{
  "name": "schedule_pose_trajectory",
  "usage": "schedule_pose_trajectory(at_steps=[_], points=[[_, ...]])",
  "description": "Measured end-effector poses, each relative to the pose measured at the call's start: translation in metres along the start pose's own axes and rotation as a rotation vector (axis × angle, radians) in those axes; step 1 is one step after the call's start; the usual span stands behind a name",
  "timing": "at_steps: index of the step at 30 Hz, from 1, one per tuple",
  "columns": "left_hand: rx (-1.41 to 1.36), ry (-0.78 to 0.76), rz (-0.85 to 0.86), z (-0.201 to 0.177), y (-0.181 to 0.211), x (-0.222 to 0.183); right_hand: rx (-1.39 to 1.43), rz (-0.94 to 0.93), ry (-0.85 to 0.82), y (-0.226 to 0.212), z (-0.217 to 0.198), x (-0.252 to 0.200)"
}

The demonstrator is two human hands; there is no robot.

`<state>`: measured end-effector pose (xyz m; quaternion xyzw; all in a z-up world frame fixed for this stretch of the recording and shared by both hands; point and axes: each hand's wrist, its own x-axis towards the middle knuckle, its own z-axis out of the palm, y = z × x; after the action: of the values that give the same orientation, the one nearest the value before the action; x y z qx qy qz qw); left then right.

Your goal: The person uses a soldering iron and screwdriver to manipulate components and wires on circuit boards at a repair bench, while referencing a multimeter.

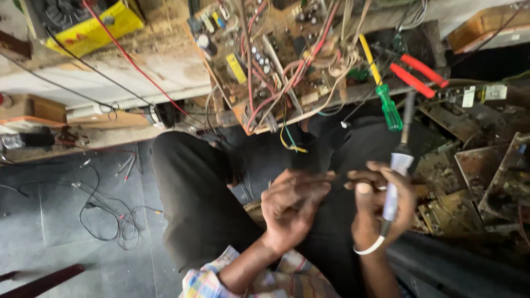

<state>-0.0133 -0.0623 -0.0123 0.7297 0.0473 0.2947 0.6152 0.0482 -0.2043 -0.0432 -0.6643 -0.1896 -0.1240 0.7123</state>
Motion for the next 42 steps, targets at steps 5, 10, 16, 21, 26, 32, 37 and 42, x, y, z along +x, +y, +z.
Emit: schedule_pose_trajectory(at_steps=[5, 10, 16, 21, 26, 32, 37, 42], points=[[-0.131, 0.056, -0.050, 0.002, 0.003, -0.004, -0.004, 0.043, -0.071, -0.013, 0.007, -0.014], [-0.167, 0.084, -0.128, -0.001, 0.010, -0.001, -0.024, 0.052, -0.094, -0.022, 0.014, -0.008], [-0.272, 0.088, -0.164, -0.007, 0.009, -0.005, 0.012, 0.054, -0.119, -0.024, 0.022, -0.006], [-0.331, 0.143, -0.213, -0.006, 0.008, -0.008, 0.017, 0.079, -0.100, -0.024, 0.027, -0.008], [-0.354, 0.210, -0.327, 0.001, 0.006, -0.011, 0.023, 0.081, -0.094, -0.022, 0.029, -0.011], [-0.392, 0.183, -0.323, 0.006, 0.002, -0.016, -0.005, 0.078, -0.049, -0.022, 0.033, -0.014], [-0.505, 0.191, -0.432, 0.006, -0.005, -0.015, -0.059, 0.055, -0.084, -0.023, 0.032, -0.009], [-0.580, 0.233, -0.448, 0.007, -0.003, -0.012, 0.016, 0.045, -0.101, -0.024, 0.038, -0.006]])
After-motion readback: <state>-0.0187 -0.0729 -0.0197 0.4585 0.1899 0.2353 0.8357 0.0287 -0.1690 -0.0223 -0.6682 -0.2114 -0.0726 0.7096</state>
